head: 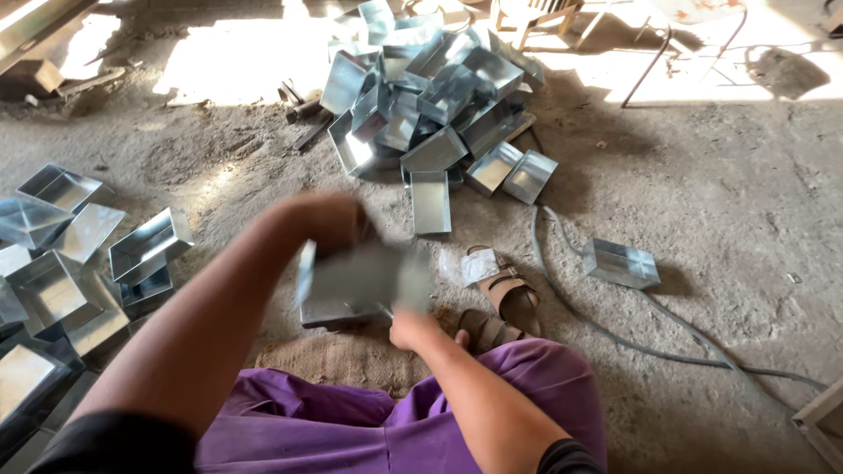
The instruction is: The person sits on the floor and repeatedly hammers small rectangular metal boxes placed on a wooden block. They pick up a box, position it, strike it with a hammer, and then move it aside to a pile of finished items.
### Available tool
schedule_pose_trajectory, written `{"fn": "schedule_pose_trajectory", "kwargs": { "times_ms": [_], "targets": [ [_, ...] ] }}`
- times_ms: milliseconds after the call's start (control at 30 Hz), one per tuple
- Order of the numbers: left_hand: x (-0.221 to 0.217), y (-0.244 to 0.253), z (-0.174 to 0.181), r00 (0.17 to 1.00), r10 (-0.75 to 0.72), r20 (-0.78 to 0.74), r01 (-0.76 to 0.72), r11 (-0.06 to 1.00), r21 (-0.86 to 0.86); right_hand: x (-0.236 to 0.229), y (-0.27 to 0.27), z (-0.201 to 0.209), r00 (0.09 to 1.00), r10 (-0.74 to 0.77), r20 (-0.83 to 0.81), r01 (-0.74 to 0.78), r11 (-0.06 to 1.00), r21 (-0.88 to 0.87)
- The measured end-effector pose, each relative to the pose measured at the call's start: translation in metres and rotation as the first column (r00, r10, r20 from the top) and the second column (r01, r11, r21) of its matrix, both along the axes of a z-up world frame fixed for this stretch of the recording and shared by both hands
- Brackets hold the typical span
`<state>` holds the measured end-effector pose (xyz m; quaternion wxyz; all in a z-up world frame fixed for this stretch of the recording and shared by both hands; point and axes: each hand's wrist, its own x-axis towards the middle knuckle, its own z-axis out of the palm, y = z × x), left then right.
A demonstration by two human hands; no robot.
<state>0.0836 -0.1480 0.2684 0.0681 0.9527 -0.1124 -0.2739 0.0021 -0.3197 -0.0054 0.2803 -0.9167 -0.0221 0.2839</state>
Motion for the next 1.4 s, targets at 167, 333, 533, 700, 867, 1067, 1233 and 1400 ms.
{"fn": "schedule_pose_trajectory", "kwargs": {
  "times_ms": [167, 333, 533, 700, 867, 1067, 1233, 1400],
  "targets": [
    [0.05, -0.048, 0.048, 0.237, 0.646, 0.726, 0.4, 0.616, -0.679, -0.005, -0.001, 0.02, 0.983, 0.162, 0.087, -0.149, 0.979, -0.139],
    [-0.016, -0.049, -0.009, 0.625, 0.485, 0.612, 0.257, 0.612, -0.748, -0.006, -0.004, 0.029, 0.982, 0.179, 0.054, -0.17, 0.975, -0.14],
    [-0.13, 0.082, -0.115, 0.628, 0.737, 0.25, -0.435, 0.599, -0.672, 0.007, 0.001, 0.013, 0.97, 0.24, 0.046, -0.23, 0.961, -0.156],
    [-0.242, 0.233, -0.166, 0.21, 0.931, 0.297, -0.654, 0.36, -0.666, 0.017, 0.001, -0.012, 0.969, 0.209, 0.134, -0.192, 0.973, -0.127],
    [-0.323, 0.325, -0.224, 0.17, 0.905, 0.389, -0.72, 0.384, -0.578, 0.028, -0.015, -0.027, 0.953, 0.235, 0.19, -0.219, 0.97, -0.104],
    [-0.37, 0.321, -0.279, -0.042, 0.947, 0.318, -0.816, 0.151, -0.558, 0.021, -0.033, -0.023, 0.889, 0.374, 0.263, -0.328, 0.923, -0.204],
    [-0.376, 0.301, -0.279, 0.22, 0.912, 0.346, -0.933, 0.3, -0.197, 0.017, -0.023, -0.012, 0.991, 0.135, -0.012, -0.135, 0.985, -0.104],
    [-0.366, 0.265, -0.273, 0.344, 0.922, 0.178, -0.936, 0.352, -0.015, 0.01, -0.026, -0.014, 0.998, 0.061, -0.024, -0.063, 0.995, -0.081]
  ]
}}
